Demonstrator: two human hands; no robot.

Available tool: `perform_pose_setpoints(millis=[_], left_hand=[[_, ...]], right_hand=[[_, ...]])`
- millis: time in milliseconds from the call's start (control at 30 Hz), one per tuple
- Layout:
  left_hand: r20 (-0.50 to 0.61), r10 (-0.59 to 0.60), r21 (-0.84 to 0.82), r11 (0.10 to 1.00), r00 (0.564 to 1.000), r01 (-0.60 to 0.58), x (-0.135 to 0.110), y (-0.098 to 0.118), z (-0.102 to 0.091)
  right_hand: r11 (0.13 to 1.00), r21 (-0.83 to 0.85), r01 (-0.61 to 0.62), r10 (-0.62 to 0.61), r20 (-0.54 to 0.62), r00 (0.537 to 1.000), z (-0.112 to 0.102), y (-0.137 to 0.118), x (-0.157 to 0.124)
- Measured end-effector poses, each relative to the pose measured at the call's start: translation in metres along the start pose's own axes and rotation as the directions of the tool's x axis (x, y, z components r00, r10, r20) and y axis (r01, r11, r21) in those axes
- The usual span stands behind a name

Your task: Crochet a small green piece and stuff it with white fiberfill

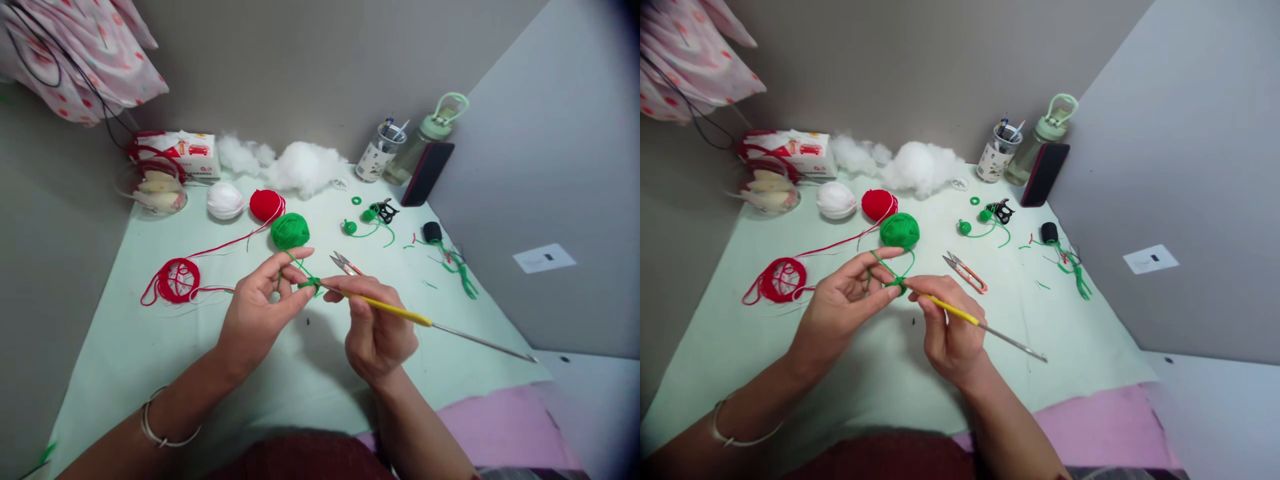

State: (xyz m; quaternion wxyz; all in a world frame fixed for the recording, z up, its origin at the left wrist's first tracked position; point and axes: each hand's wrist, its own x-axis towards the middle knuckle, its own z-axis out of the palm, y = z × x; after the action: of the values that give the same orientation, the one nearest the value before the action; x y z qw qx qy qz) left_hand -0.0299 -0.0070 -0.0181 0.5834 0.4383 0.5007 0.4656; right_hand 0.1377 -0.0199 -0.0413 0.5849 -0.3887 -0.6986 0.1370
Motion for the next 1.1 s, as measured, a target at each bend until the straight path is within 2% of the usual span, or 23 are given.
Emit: perform_pose_setpoints(millis=[200,333,467,567,667,733,800,867,933,1000,1033,1100], left_hand=[[-0.064,0.07,0.023,0.997,0.995,-0.069,-0.003,0.0,0.002],[-0.114,0.136,0.077,0.989,0.984,-0.128,-0.004,-0.001,0.004],[-0.113,0.119,0.091,0.99,0.986,-0.109,0.0,-0.001,0.002],[-0.079,0.051,0.003,0.999,0.996,-0.051,0.003,0.0,-0.002],[-0.018,0.012,-0.143,0.99,1.0,-0.015,0.004,0.001,-0.005],[0.055,-0.031,-0.261,0.964,0.998,0.045,0.005,0.002,-0.006],[0.165,-0.11,-0.366,0.916,0.98,0.165,0.006,0.003,-0.007],[0.262,-0.177,-0.419,0.865,0.949,0.277,0.008,0.004,-0.009],[0.28,-0.194,-0.429,0.851,0.94,0.303,0.01,0.005,-0.012],[0.242,-0.173,-0.431,0.862,0.955,0.265,0.012,0.005,-0.014],[0.231,-0.16,-0.426,0.87,0.96,0.247,0.012,0.005,-0.014],[0.24,-0.144,-0.405,0.884,0.96,0.234,0.012,0.005,-0.012]], right_hand=[[0.999,0.035,0.021,-0.022,0.016,1.0,-0.002,0.001,0.002],[1.0,-0.005,0.029,-0.029,0.028,0.999,-0.002,0.001,0.002],[0.97,-0.129,0.205,-0.194,0.091,0.977,-0.002,0.003,-0.001],[0.907,-0.242,0.344,-0.317,0.144,0.938,-0.003,0.003,-0.001],[0.871,-0.321,0.371,-0.312,0.22,0.924,-0.003,0.003,0.0],[0.894,-0.317,0.316,-0.253,0.225,0.941,-0.002,0.003,-0.001],[0.93,-0.253,0.267,-0.223,0.19,0.956,-0.001,0.004,-0.001],[0.971,-0.139,0.197,-0.184,0.099,0.978,0.0,0.003,0.0],[0.999,0.028,0.032,-0.032,-0.002,0.999,0.0,0.002,0.004],[0.957,0.229,-0.176,0.19,-0.039,0.981,-0.001,0.0,0.007],[0.912,0.317,-0.261,0.281,-0.019,0.959,0.0,0.0,0.009],[0.832,0.432,-0.348,0.365,0.046,0.93,0.001,0.001,0.011]])
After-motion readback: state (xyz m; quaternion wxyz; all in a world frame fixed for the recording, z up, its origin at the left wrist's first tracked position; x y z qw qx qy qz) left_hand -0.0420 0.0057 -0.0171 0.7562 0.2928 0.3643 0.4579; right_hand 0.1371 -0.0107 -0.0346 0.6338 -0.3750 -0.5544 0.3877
